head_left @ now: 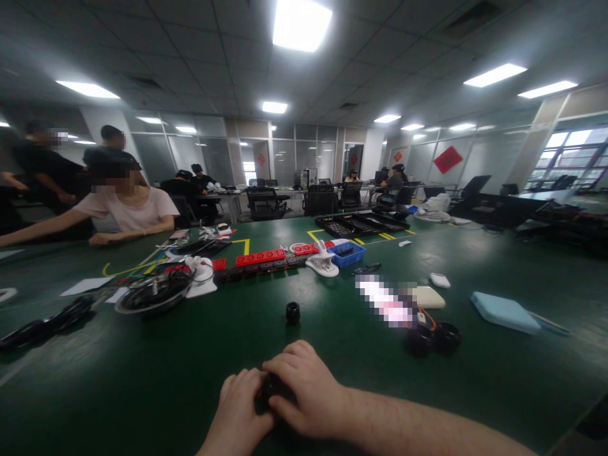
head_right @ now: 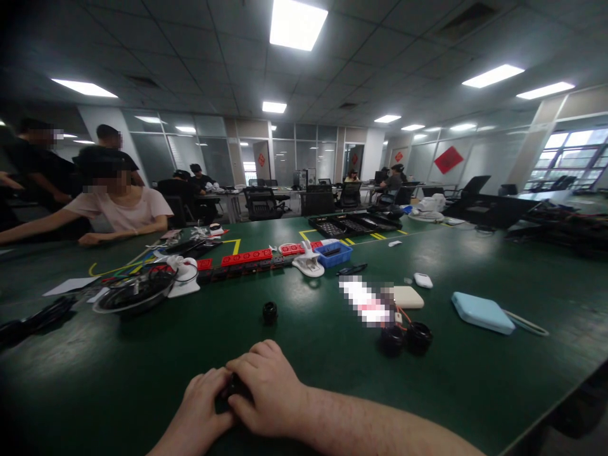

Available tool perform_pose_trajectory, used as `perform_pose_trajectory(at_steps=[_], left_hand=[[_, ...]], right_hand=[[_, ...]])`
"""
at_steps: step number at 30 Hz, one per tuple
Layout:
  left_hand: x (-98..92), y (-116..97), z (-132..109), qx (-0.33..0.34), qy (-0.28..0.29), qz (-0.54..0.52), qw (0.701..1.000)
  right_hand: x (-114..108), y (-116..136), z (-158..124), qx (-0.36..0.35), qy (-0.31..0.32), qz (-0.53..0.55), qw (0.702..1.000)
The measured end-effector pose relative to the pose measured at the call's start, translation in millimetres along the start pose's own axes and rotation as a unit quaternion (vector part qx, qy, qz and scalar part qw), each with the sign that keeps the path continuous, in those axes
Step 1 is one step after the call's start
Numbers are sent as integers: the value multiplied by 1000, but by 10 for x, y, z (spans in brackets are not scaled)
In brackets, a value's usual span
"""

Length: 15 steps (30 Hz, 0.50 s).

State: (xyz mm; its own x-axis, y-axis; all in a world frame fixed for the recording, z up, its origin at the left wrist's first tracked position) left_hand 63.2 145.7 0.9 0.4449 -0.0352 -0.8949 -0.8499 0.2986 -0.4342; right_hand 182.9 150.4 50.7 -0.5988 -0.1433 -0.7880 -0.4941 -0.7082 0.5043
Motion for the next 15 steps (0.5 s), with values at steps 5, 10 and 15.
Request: perform_pose_trajectory(at_steps=[5, 10, 15], left_hand=[[26, 29, -4, -1, -1, -1, 1000], [-4, -2, -25, -13, 3, -6, 1000], [-42, -37, -15, -6, -15, -24, 1000]], right_hand=[[-18, 12, 18, 31, 31, -26, 999], [-45, 5, 23, 84, 48, -40, 995], [-21, -26, 28, 89, 47, -22, 995]])
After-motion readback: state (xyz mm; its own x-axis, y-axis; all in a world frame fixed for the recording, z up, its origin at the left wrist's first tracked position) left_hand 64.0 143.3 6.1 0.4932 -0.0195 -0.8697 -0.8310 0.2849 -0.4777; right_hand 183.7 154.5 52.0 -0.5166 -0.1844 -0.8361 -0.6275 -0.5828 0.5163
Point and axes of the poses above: each hand's wrist, its own z-axis towards the middle knuckle, its own x-axis out of the palm, y = z × x, the point moved 5 cm from there along z, towards the middle knuckle, and after that the axes turned 12 degrees about x, right-handed, at the moved point
